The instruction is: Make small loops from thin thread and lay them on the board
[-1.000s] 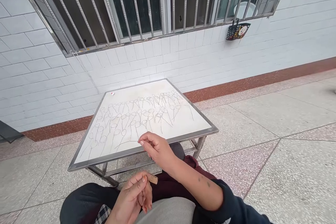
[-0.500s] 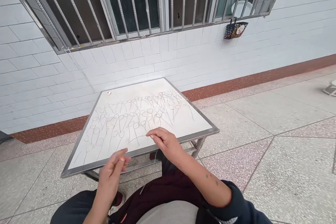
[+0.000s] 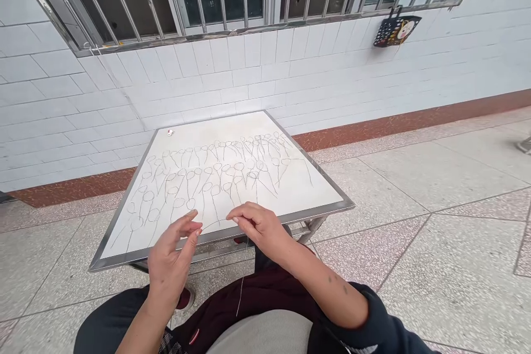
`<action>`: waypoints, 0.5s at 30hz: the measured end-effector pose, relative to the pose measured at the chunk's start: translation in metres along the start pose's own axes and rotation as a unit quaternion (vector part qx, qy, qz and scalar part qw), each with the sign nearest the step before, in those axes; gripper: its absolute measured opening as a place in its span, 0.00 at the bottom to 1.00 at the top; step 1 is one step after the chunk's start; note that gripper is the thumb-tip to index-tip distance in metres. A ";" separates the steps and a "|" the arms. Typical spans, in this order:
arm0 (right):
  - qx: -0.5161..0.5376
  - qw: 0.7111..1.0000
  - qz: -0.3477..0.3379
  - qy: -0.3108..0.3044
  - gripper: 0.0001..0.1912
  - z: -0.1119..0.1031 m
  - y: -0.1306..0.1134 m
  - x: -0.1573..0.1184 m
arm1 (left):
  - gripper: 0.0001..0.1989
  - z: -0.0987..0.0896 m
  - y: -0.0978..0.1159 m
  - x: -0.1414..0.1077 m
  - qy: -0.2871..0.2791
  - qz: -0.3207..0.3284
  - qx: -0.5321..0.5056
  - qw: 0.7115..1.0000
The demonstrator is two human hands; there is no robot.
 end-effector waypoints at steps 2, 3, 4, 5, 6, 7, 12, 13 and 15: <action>0.006 1.000 -0.001 -0.003 0.11 -0.001 0.001 0.000 | 0.13 -0.001 0.003 0.000 0.000 0.009 0.006 1.000; 0.009 1.000 0.000 -0.003 0.11 -0.001 0.001 0.000 | 0.13 -0.002 0.006 0.000 0.000 0.016 0.011 1.000; 0.012 1.000 0.001 -0.002 0.11 -0.002 0.001 -0.001 | 0.14 -0.002 0.008 0.000 -0.001 0.025 0.017 1.000; 0.014 1.000 0.001 0.000 0.11 -0.003 0.001 -0.001 | 0.14 -0.001 0.011 0.000 -0.003 0.037 0.023 0.999; 0.016 1.000 0.001 0.002 0.11 -0.004 0.001 -0.002 | 0.15 0.000 0.014 -0.001 -0.005 0.051 0.029 0.998; 0.017 1.000 0.001 0.005 0.11 -0.005 0.000 -0.002 | 0.15 0.001 0.016 -0.002 -0.006 0.065 0.034 0.997; 0.014 1.000 -0.005 0.011 0.11 -0.009 -0.005 -0.005 | 0.13 0.001 0.023 -0.008 0.010 0.106 0.030 0.994; 0.013 1.000 -0.008 0.013 0.11 -0.010 -0.006 -0.006 | 0.12 0.000 0.025 -0.008 0.017 0.111 0.025 0.993; 0.013 1.000 -0.015 0.016 0.11 -0.011 -0.008 -0.007 | 0.12 -0.001 0.027 -0.010 0.025 0.120 0.019 0.992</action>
Point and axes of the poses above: each hand's wrist, its own x-axis towards the middle knuckle, its own z-axis out of the palm, y = z × x, the point moved 7 cm from there along x, towards the middle knuckle, and after that the axes turned 9 degrees about x, right-handed, at the moved point
